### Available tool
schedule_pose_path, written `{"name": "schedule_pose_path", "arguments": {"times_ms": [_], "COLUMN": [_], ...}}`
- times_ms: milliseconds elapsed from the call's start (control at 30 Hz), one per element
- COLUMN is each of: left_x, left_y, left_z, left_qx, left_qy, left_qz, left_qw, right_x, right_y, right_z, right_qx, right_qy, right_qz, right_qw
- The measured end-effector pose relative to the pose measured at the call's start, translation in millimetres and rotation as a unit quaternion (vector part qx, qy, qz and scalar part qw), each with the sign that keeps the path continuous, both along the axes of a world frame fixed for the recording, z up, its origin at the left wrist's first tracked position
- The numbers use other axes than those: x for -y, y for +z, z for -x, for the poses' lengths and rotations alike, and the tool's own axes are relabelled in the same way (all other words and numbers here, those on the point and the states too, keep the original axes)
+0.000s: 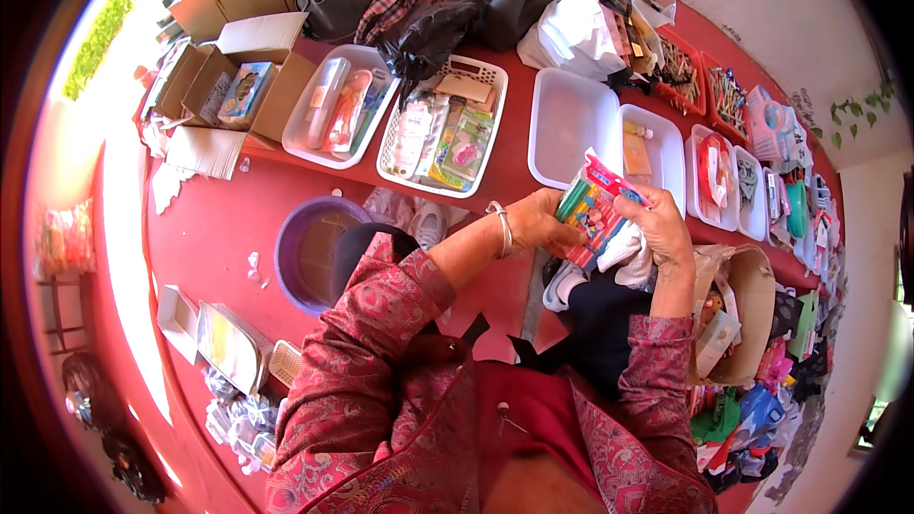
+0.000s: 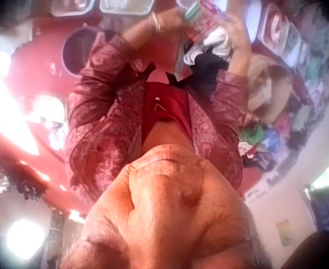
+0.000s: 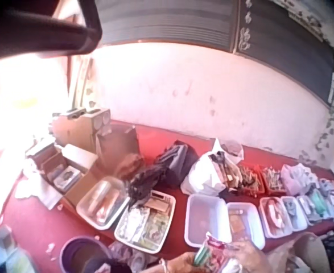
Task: The person sits on the floor and wipes various small packaged items with a white cloth. They pick up items such as a small box, a plastic-wrapped package, and a colorful packet, wipe them, and place them into white plastic trays. The person continues this process, handling items one by one and organizing them into the trays.
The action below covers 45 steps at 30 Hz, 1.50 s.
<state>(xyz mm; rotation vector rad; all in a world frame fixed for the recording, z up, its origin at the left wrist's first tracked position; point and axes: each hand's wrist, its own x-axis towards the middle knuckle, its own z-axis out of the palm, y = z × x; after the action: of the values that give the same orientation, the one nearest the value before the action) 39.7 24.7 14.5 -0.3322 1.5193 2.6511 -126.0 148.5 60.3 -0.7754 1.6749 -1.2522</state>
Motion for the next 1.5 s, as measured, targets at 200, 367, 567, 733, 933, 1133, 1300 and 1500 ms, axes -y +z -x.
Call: {"name": "schedule_pose_path", "arguments": {"times_ms": [200,367,567,733,933,1133,1300,1500], "left_x": [5,-4,7,10,18,26,77,167], "left_y": [9,6,14,5,12,18,37,-14], "left_z": [1,12,8,17,13,8,-26,-157], "left_qx": [-0.048,-0.136,0.025,-0.01,-0.093,-0.04,-0.105,-0.088], "left_qy": [0.066,0.131,0.264,0.29,0.223,0.296,0.376,0.603], "left_qz": [-0.128,-0.256,-0.131,-0.101,-0.134,-0.135,-0.2,-0.096], "left_qw": [0.988,0.948,0.955,0.952,0.961,0.945,0.899,0.787], "right_x": [9,19,21,13,20,31,43,43], "right_y": [-4,4,-1,-11,-11,-8,1,2], "right_z": [12,-4,-6,12,7,-1,-7,-16], "right_qx": [0.161,0.136,0.066,-0.058,0.16,0.212,0.177,0.169], "right_qy": [-0.164,-0.237,-0.117,-0.012,-0.073,-0.121,-0.039,-0.011], "right_qz": [0.055,0.097,0.023,0.016,0.06,0.113,0.052,0.039], "right_qw": [0.972,0.957,0.991,0.998,0.983,0.963,0.982,0.985]}}
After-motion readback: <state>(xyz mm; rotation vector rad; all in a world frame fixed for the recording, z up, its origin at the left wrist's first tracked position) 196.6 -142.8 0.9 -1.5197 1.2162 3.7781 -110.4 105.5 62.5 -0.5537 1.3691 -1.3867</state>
